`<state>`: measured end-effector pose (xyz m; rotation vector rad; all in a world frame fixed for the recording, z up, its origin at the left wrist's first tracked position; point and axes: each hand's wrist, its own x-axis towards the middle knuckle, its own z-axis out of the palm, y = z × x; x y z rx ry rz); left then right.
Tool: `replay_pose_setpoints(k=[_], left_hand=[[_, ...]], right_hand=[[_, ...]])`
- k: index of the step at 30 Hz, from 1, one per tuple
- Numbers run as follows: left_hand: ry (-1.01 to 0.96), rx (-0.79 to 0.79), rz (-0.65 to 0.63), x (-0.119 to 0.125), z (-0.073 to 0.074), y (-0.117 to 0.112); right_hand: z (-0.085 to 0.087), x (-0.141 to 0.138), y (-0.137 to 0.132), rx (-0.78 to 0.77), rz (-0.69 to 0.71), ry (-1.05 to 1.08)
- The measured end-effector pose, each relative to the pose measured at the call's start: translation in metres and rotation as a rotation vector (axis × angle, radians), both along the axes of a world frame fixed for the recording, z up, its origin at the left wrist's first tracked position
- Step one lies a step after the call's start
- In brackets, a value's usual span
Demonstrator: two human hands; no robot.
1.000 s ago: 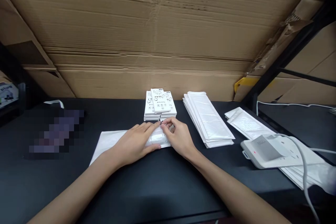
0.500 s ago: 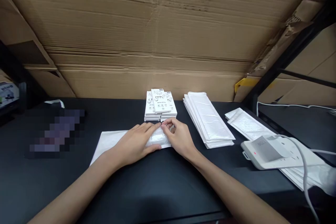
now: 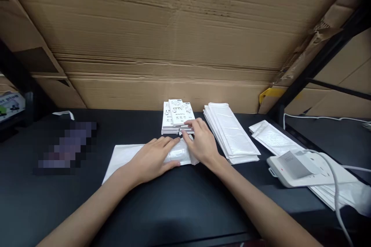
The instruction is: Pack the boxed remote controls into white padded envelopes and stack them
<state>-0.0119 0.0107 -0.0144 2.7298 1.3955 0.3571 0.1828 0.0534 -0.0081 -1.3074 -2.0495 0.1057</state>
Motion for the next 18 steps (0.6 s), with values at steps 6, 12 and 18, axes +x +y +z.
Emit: replay_pose_setpoints(k=[6, 12, 18], left_hand=[[0.015, -0.015, -0.005, -0.005, 0.004, -0.001], [-0.008, 0.006, -0.007, -0.007, 0.007, -0.001], [0.004, 0.002, -0.016, -0.006, 0.010, -0.003]], right_hand=[[0.023, -0.005, 0.052, -0.022, 0.217, -0.228], [0.027, -0.010, 0.068, -0.082, 0.176, -0.357], [0.030, -0.015, 0.058, -0.077, -0.043, -0.306]])
